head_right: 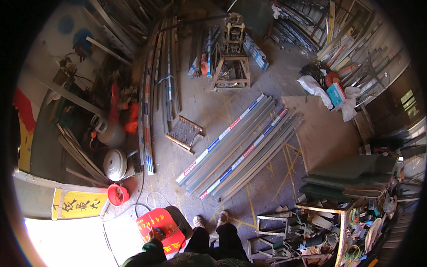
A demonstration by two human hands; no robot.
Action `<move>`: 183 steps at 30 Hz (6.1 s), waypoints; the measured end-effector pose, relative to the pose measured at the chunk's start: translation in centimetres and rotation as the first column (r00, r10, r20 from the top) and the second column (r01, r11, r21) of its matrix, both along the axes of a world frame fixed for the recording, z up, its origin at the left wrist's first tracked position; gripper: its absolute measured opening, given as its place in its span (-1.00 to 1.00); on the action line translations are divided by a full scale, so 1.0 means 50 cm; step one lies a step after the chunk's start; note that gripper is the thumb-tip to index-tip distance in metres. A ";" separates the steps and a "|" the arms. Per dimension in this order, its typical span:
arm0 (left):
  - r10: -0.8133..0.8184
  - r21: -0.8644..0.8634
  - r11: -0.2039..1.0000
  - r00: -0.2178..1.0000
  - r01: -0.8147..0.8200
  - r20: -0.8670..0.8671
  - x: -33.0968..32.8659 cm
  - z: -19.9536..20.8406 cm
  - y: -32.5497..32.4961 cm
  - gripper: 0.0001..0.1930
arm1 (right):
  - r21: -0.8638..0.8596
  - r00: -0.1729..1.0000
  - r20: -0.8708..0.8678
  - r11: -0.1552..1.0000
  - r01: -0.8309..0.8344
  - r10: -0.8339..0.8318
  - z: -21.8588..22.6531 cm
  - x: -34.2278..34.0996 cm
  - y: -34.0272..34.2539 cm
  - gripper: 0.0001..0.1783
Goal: The person sits on the floor and uses shears to cut thin metal strips from long aluminum profiles. They repeatedly measure, cut, and place the strips aside in a workshop setting.
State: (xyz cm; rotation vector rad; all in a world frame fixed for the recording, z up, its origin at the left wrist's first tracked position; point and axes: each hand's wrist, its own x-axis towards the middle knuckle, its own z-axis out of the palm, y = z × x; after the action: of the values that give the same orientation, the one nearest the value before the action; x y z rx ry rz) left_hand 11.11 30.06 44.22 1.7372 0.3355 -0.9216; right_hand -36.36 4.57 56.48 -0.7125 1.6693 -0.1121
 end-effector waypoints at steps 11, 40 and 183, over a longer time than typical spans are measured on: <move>0.109 0.163 0.983 0.983 -0.084 -0.150 -0.059 0.164 -0.154 -0.48 | 0.005 0.982 -0.185 0.999 0.034 -0.033 0.084 -0.338 -0.012 -0.71; 0.335 0.176 0.924 0.941 -0.338 0.049 -0.512 0.206 -1.308 -0.44 | -0.255 0.831 0.390 0.821 0.510 -0.395 0.204 -0.733 -1.079 -0.84; 0.928 -0.269 0.318 0.357 -0.909 -0.110 1.304 0.501 -4.565 -0.63 | -0.724 0.665 -0.113 0.398 -0.564 0.738 0.649 2.117 -5.177 -0.73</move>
State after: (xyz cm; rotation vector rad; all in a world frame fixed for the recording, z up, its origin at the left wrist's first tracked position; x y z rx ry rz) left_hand 76.29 -198.17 69.28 0.9720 0.9887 -0.0097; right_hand 69.47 -254.31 88.94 -1.8699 0.9463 -0.2705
